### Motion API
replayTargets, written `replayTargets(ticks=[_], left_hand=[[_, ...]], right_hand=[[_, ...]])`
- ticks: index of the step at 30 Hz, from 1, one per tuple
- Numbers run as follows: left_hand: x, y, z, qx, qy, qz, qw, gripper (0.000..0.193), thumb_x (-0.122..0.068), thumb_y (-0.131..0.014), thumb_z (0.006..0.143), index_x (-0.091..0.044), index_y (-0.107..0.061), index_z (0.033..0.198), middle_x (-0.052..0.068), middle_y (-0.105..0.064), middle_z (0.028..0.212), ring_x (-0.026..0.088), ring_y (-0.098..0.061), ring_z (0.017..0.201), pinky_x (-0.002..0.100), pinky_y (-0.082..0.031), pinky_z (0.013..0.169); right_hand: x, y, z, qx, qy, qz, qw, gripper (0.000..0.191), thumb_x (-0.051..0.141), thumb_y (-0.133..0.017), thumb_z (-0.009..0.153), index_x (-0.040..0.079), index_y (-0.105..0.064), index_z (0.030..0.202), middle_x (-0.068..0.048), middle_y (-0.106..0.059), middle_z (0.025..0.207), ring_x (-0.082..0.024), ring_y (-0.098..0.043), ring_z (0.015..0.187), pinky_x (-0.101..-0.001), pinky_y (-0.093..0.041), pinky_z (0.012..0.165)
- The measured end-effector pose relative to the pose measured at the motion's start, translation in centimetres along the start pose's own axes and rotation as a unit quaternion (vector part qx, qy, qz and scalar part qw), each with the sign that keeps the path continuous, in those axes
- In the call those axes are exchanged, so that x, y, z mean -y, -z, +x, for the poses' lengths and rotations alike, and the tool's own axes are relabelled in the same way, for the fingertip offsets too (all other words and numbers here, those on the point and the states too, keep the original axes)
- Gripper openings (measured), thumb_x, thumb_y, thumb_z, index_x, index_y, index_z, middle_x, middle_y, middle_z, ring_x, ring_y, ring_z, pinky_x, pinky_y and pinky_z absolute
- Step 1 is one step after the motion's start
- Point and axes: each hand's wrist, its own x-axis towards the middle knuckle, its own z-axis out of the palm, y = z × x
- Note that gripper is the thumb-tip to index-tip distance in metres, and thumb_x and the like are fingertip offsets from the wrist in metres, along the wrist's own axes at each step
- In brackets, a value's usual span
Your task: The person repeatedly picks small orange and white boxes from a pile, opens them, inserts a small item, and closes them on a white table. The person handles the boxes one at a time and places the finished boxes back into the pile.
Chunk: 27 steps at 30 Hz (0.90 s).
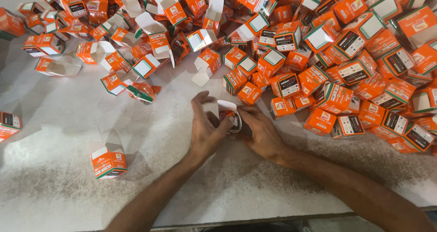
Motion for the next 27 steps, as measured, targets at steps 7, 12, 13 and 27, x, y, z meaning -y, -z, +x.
replayTargets(ticks=[7,12,13,27], left_hand=[[2.7,-1.1,1.7,0.08,0.053,-0.143,0.985,0.018,-0.004,-0.068,0.082,0.004,-0.061,0.097,0.011,-0.07,0.084,0.014,-0.07,0.072,0.03,-0.061,0.06],[2.7,-1.2,1.8,0.093,0.11,-0.201,0.969,0.01,0.001,-0.061,0.085,0.004,-0.058,0.094,0.012,-0.071,0.085,0.017,-0.073,0.076,0.032,-0.066,0.066],[2.5,-0.8,1.8,0.104,0.092,-0.185,0.973,0.011,0.001,-0.061,0.086,0.004,-0.059,0.096,0.011,-0.07,0.086,0.016,-0.072,0.077,0.031,-0.065,0.066],[2.8,1.7,3.1,0.214,0.099,-0.201,0.951,0.009,-0.004,-0.07,0.093,0.004,-0.066,0.096,0.014,-0.071,0.086,0.02,-0.065,0.069,0.031,-0.054,0.059]], right_hand=[[-0.2,-0.7,-0.9,-0.021,-0.066,0.119,0.99,0.084,0.014,-0.081,0.078,0.0,-0.037,0.148,-0.017,-0.061,0.135,-0.034,-0.062,0.124,-0.0418,-0.051,0.099],[-0.2,-0.9,-1.3,-0.016,-0.023,0.016,0.999,0.059,0.014,-0.082,0.083,0.004,-0.053,0.133,-0.015,-0.068,0.127,-0.033,-0.068,0.118,-0.0416,-0.055,0.095],[-0.2,-0.8,-1.3,-0.013,0.009,-0.021,1.0,0.056,0.012,-0.082,0.082,0.005,-0.058,0.132,-0.016,-0.067,0.128,-0.035,-0.066,0.118,-0.043,-0.054,0.094],[0.5,-0.2,-0.7,-0.026,0.064,-0.079,0.995,0.039,0.013,-0.08,0.081,0.002,-0.061,0.113,-0.017,-0.068,0.121,-0.037,-0.063,0.116,-0.0476,-0.052,0.093]])
